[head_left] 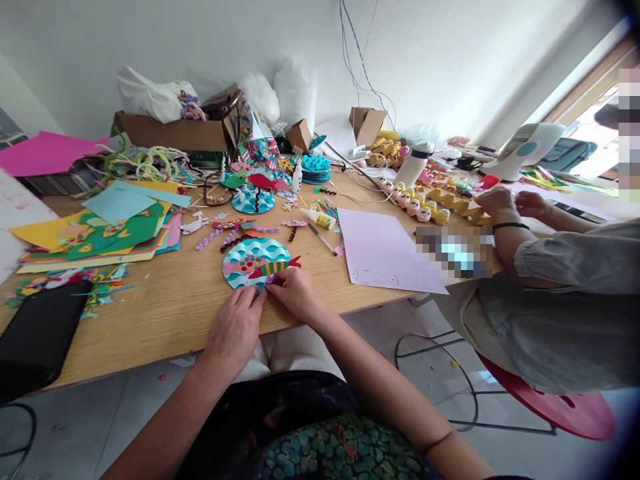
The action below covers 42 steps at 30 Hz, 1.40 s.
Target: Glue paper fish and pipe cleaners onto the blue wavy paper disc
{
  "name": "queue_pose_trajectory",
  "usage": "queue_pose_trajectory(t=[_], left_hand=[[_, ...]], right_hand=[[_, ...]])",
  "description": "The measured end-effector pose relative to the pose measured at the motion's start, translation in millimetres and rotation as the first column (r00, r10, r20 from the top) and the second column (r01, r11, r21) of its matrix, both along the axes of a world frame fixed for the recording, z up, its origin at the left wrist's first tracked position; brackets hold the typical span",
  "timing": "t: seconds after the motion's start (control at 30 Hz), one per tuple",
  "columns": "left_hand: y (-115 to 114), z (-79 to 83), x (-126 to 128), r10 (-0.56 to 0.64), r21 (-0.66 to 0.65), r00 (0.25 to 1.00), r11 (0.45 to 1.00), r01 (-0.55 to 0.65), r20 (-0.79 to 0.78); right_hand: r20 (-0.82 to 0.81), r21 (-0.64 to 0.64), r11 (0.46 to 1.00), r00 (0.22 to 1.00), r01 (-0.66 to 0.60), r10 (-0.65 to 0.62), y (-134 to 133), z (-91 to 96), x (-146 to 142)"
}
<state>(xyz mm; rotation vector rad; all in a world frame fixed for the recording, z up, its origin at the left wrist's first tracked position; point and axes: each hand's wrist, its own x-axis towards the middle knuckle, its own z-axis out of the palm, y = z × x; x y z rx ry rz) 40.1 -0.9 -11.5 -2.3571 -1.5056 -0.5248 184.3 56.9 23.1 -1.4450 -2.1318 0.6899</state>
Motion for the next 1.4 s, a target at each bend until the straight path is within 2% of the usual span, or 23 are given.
queue_pose_trajectory(t=[0.37, 0.77, 1.4], left_hand=[[-2.0, 3.3, 2.8, 0.013, 0.038, 1.0, 0.999, -0.014, 0.007], [-2.5, 4.6, 3.0, 0.015, 0.04, 0.999, 0.999, -0.016, 0.042], [-7.4, 7.6, 9.8, 0.1, -0.06, 0.993, 0.994, -0.096, 0.068]], right_hand=[[0.091, 0.067, 0.997, 0.995, 0.022, -0.028, -0.1, -3.6, -4.0], [0.093, 0.06, 0.997, 0.994, 0.046, -0.051, -4.5, -1.4, -3.4], [0.049, 0.042, 0.997, 0.997, 0.06, -0.062, -3.9, -5.5, -3.5]])
